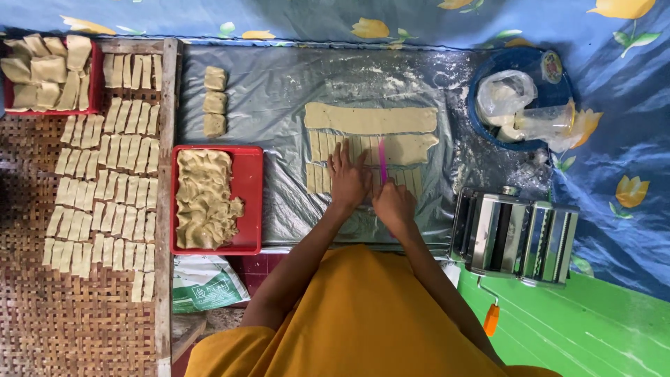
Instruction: Cutting long strips of dough into smaller rectangular sections and placing them onto a tray for baking.
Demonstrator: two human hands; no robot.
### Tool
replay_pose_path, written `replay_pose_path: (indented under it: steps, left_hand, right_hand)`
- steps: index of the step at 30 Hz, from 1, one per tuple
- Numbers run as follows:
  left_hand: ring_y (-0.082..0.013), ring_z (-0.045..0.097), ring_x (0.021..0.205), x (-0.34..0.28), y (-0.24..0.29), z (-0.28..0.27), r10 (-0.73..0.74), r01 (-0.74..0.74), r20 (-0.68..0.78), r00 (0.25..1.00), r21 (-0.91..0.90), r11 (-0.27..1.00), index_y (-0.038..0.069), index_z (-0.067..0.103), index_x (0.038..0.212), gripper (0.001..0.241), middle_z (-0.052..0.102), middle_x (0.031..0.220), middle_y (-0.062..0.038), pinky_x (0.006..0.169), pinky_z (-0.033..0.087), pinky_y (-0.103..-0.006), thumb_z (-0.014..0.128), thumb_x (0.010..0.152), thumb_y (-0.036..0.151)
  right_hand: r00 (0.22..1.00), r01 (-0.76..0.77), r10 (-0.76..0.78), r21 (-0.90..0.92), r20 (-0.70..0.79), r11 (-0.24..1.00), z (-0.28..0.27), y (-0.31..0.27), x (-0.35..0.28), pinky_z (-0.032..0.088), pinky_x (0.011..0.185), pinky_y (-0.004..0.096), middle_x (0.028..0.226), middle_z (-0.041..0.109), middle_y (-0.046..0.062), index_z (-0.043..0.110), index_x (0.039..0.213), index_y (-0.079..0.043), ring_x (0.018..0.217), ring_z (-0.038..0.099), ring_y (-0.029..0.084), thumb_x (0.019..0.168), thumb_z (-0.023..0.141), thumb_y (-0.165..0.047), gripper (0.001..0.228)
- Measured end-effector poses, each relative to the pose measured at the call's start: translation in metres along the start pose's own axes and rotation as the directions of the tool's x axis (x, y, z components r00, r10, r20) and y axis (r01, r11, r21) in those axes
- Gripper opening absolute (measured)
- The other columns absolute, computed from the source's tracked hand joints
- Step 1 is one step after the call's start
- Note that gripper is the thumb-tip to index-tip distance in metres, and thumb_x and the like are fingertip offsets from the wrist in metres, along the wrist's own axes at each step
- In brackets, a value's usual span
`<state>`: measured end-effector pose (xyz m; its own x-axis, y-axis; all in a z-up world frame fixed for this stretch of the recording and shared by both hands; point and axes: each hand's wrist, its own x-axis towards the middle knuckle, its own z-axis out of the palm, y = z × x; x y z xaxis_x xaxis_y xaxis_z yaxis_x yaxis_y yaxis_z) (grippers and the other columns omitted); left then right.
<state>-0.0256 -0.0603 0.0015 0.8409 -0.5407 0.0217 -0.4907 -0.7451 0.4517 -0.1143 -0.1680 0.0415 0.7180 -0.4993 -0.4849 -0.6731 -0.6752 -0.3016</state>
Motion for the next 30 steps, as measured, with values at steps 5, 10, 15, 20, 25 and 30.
replay_pose_path:
  steps: [5, 10, 15, 20, 25, 30]
  left_hand:
    - [-0.0424, 0.025, 0.151, -0.003, -0.004, 0.001, -0.032, 0.03, -0.033, 0.999, -0.056, 0.998, 0.021, 0.065, 0.134, 0.049, 0.036, 0.157, -0.021, 0.117, 0.024, -0.062, 0.067, 0.087, 0.031]
    - [-0.0423, 0.027, 0.15, -0.009, -0.003, 0.003, -0.033, 0.03, -0.033, 0.999, -0.07, 0.997, 0.022, 0.066, 0.133, 0.048, 0.037, 0.156, -0.021, 0.117, 0.024, -0.0613, 0.066, 0.087, 0.032]
    - [-0.0412, 0.028, 0.151, -0.013, 0.004, -0.005, -0.028, 0.026, -0.025, 0.999, -0.068, 0.997, 0.021, 0.066, 0.134, 0.045, 0.04, 0.155, -0.021, 0.118, 0.023, -0.0596, 0.061, 0.091, 0.032]
    - [-0.0429, 0.028, 0.15, -0.015, 0.006, -0.004, -0.016, 0.015, -0.019, 1.0, -0.082, 0.996, 0.019, 0.066, 0.134, 0.045, 0.039, 0.155, -0.022, 0.118, 0.023, -0.062, 0.06, 0.091, 0.032]
    - [-0.0432, 0.028, 0.15, -0.014, 0.012, -0.003, -0.01, 0.008, -0.018, 1.0, -0.088, 0.996, 0.02, 0.066, 0.134, 0.048, 0.039, 0.156, -0.022, 0.117, 0.025, -0.0642, 0.064, 0.088, 0.031]
    - [-0.0415, 0.026, 0.151, -0.009, 0.01, 0.019, 0.043, -0.042, 0.013, 0.999, -0.032, 0.999, 0.024, 0.062, 0.14, 0.052, 0.038, 0.156, -0.02, 0.118, 0.022, -0.0611, 0.064, 0.089, 0.035]
  right_hand:
    - [0.999, -0.024, 0.024, -0.001, 0.03, 1.0, -0.012, -0.005, -0.026, 0.056, 0.083, 0.061, 0.096, 0.073, 0.029, 0.066, 0.108, -0.001, 0.095, 0.072, 0.051, 0.098, 0.044, -0.035, 0.042]
    - [0.996, -0.051, 0.053, -0.025, 0.07, 0.998, -0.005, 0.006, -0.032, 0.055, 0.086, 0.06, 0.101, 0.073, 0.03, 0.066, 0.108, -0.002, 0.099, 0.071, 0.052, 0.097, 0.04, -0.04, 0.046]
    - [0.997, -0.036, 0.033, 0.036, 0.069, 0.999, -0.026, -0.004, -0.046, 0.055, 0.085, 0.063, 0.1, 0.073, 0.032, 0.068, 0.111, 0.002, 0.096, 0.071, 0.054, 0.096, 0.041, -0.036, 0.048]
    - [0.999, -0.022, 0.019, 0.076, 0.039, 0.997, -0.038, -0.021, -0.035, 0.055, 0.085, 0.063, 0.101, 0.072, 0.033, 0.067, 0.11, 0.004, 0.096, 0.07, 0.054, 0.099, 0.042, -0.03, 0.044]
    - [1.0, 0.004, -0.004, 0.06, 0.0, 0.998, -0.034, -0.023, -0.014, 0.054, 0.088, 0.063, 0.103, 0.072, 0.033, 0.065, 0.11, 0.004, 0.099, 0.07, 0.055, 0.103, 0.04, -0.042, 0.052]
    - [0.997, 0.013, -0.003, 0.138, -0.075, 0.99, -0.045, -0.017, -0.013, 0.055, 0.084, 0.063, 0.099, 0.073, 0.032, 0.066, 0.12, 0.0, 0.098, 0.071, 0.053, 0.102, 0.042, -0.033, 0.045]
